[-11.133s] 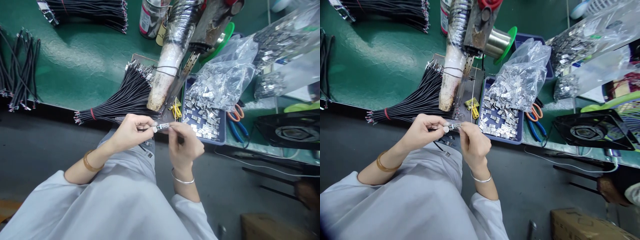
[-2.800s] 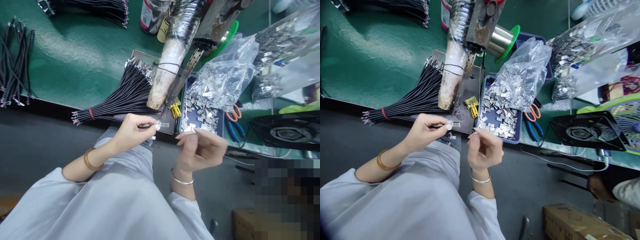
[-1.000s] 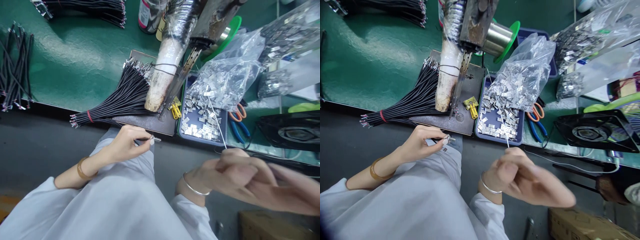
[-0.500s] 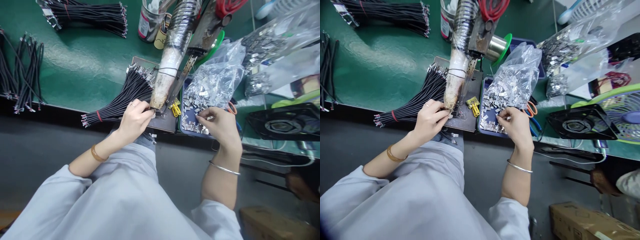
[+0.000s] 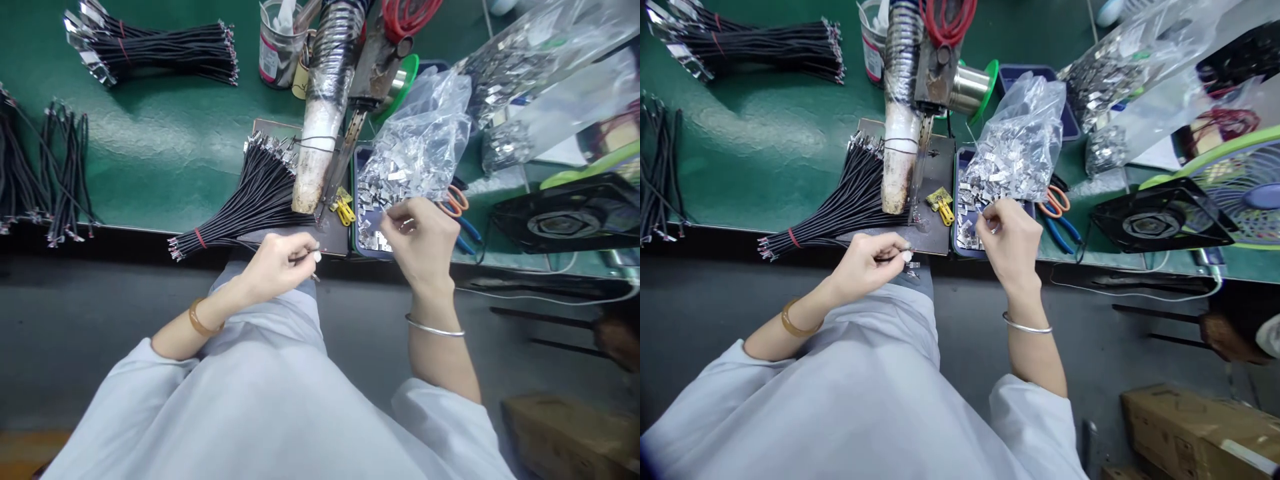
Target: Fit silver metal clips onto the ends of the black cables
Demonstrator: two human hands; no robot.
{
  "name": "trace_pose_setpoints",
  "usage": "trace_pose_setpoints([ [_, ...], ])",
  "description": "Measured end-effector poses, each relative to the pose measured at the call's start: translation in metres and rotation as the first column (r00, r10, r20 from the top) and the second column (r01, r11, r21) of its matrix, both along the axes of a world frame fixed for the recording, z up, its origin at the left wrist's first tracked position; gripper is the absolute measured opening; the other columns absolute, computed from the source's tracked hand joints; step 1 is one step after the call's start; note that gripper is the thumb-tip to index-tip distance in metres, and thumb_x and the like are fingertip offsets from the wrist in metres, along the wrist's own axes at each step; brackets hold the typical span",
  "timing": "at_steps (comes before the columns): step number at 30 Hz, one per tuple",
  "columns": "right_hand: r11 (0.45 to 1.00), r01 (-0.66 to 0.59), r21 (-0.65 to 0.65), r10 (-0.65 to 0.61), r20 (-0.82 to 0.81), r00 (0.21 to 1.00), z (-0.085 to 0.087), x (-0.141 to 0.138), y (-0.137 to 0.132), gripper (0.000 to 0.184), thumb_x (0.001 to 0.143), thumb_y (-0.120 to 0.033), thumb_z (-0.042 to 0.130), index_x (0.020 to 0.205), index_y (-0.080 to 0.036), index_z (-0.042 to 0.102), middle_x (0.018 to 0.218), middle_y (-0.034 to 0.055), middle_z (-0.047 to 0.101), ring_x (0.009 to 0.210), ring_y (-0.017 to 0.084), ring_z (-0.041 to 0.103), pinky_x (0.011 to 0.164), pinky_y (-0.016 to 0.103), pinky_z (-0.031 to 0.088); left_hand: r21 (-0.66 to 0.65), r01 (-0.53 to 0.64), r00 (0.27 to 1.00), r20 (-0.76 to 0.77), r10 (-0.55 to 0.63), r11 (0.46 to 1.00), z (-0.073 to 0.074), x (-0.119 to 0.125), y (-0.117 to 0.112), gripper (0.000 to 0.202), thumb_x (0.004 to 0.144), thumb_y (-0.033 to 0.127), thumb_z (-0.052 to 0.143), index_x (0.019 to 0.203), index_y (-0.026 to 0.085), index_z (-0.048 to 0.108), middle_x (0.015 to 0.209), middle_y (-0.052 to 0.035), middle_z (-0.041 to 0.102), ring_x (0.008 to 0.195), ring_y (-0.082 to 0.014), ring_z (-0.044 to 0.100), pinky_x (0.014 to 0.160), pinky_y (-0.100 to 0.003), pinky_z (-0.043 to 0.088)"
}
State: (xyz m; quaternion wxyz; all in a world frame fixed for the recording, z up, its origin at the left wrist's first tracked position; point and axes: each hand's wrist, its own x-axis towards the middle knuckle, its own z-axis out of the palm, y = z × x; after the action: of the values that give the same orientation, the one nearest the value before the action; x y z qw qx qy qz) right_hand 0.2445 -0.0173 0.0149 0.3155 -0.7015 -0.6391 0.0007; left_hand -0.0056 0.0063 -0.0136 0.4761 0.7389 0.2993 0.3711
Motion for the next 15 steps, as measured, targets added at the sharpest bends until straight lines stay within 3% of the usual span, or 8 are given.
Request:
trace_pose_setpoints([
  [3, 0.989, 0.028, 0.146, 0.007, -0.230, 0.973, 0.000, -0.032, -0.018, 0.018, 0.082, -0.022, 0.067, 0.070, -0.026, 0.054, 0.077, -0.0002, 0.070, 0.060, 0.015, 0.063, 0.055, 0.030, 0.054, -0.359, -0.059, 0.988, 0.114, 0.106, 0.931, 0.000, 0.004, 0.001, 0.013, 0.084, 0.028, 0.065, 0.078, 0.017, 0.060, 0.050, 0.0075, 0.048, 0.044, -0.0064, 0.044, 0.047, -0.020, 0.035],
  [5, 0.983, 0.040, 0.178, 0.031, -0.378, 0.925, -0.004, -0.057, -0.027, 0.016, 0.085, -0.025, 0.068, 0.073, -0.024, 0.057, 0.080, -0.0008, 0.071, 0.061, 0.014, 0.067, 0.055, 0.028, 0.057, -0.468, -0.060, 0.974, 0.166, 0.155, 0.882, 0.000, 0.005, 0.003, 0.022, 0.079, 0.036, 0.072, 0.079, 0.017, 0.061, 0.053, 0.0057, 0.054, 0.045, -0.0070, 0.049, 0.048, -0.019, 0.040],
  [10, 0.973, 0.021, 0.228, 0.098, -0.494, 0.864, -0.025, -0.101, -0.031, 0.015, 0.090, -0.027, 0.067, 0.077, -0.021, 0.067, 0.089, 0.0041, 0.076, 0.082, 0.016, 0.074, 0.069, 0.028, 0.063, -0.457, -0.091, 0.969, 0.166, 0.185, 0.885, 0.002, 0.005, 0.004, 0.030, 0.073, 0.040, 0.080, 0.073, 0.017, 0.061, 0.055, 0.0063, 0.054, 0.049, -0.0057, 0.050, 0.050, -0.018, 0.042],
  [15, 0.978, -0.052, 0.202, 0.184, -0.714, 0.675, -0.036, -0.110, -0.029, 0.010, 0.088, -0.026, 0.069, 0.083, -0.019, 0.073, 0.097, 0.0064, 0.077, 0.087, 0.015, 0.076, 0.075, 0.027, 0.064, -0.372, -0.064, 0.980, 0.151, 0.129, 0.926, 0.004, 0.004, 0.002, 0.030, 0.075, 0.042, 0.079, 0.072, 0.016, 0.064, 0.062, 0.0042, 0.059, 0.055, -0.0064, 0.051, 0.056, -0.019, 0.045],
])
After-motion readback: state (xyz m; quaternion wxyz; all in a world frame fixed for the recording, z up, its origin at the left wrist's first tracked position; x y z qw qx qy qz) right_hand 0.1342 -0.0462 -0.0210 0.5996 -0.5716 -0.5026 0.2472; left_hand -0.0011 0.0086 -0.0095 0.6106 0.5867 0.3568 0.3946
